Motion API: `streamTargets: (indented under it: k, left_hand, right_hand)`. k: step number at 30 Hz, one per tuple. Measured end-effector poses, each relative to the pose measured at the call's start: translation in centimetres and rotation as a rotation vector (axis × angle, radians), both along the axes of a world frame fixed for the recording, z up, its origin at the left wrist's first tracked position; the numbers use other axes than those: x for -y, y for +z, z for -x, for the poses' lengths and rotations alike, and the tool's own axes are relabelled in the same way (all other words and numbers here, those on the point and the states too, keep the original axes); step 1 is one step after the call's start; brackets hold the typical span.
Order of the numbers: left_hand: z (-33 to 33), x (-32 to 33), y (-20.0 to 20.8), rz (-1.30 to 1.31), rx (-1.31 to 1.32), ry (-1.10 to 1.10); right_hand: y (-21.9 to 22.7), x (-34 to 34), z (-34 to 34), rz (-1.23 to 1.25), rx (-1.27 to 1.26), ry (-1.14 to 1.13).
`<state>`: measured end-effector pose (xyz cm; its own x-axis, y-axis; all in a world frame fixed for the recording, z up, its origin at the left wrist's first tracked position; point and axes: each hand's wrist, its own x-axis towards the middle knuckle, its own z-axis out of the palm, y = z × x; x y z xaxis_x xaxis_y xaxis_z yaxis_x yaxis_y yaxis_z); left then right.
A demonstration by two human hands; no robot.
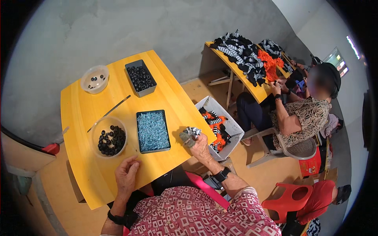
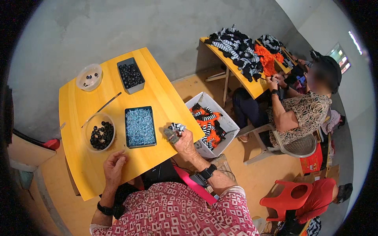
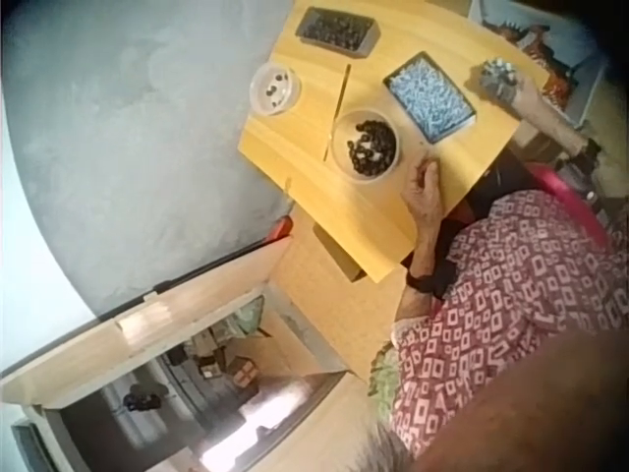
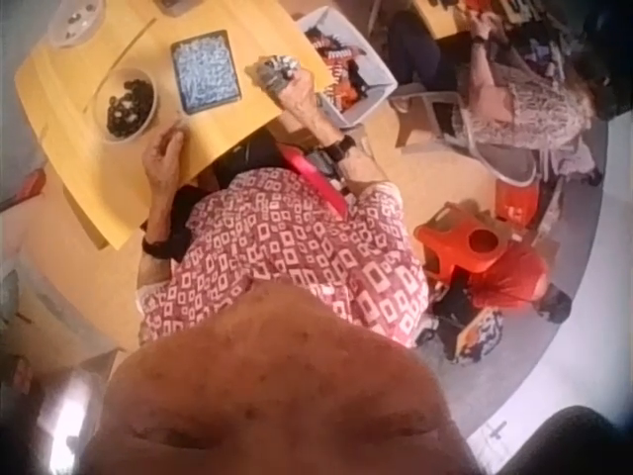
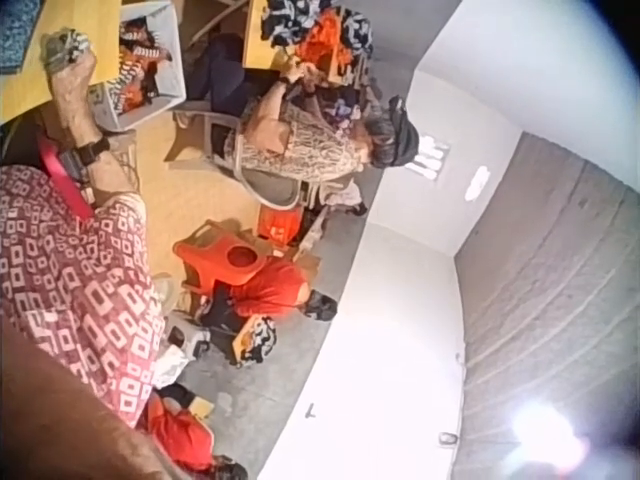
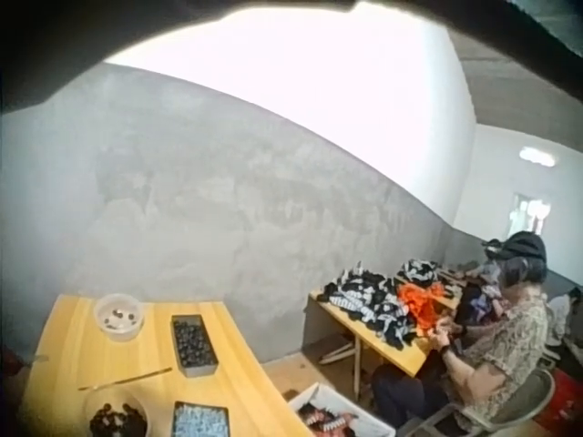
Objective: The person assembles black rings onto a piece of textured fabric by hand.
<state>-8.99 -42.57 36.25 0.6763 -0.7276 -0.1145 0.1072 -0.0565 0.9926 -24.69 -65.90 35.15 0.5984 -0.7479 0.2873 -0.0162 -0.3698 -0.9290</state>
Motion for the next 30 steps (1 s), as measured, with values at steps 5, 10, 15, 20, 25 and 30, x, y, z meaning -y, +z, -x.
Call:
streamTargets:
  k: [5,10,15,20,25,30]
  left_hand:
    - [0.4,0.0,-0.8,0.012,0.097,0.012]
    - [0.6,-0.1,-0.6,0.006,0.152,0.020]
    - [0.8,-0.3,-0.8,0.017,0.146,0.018]
    - [0.7,-0.2,-1.1,0.016,0.153,0.022]
    - [0.7,-0.2,-1.3,0.029,0.159,0.018]
    - [0.8,-0.2,-1.1,0.020,0.174,0.026]
  right_hand:
    - [-0.1,0.0,0.0,0.046,-0.111,-0.013]
    - [-0.3,-0.6,-0.5,0.010,-0.065,-0.018]
    - [-0.3,-0.8,-0.5,0.018,-0.144,-0.027]
    - [-0.2,-0.9,-0.6,0.032,-0.130,-0.015]
    - [-1.1,-0.8,-0.6,0.043,-0.120,-0.018]
    - [-1.1,-0.8,-0.7,0.071,-0.162,-0.026]
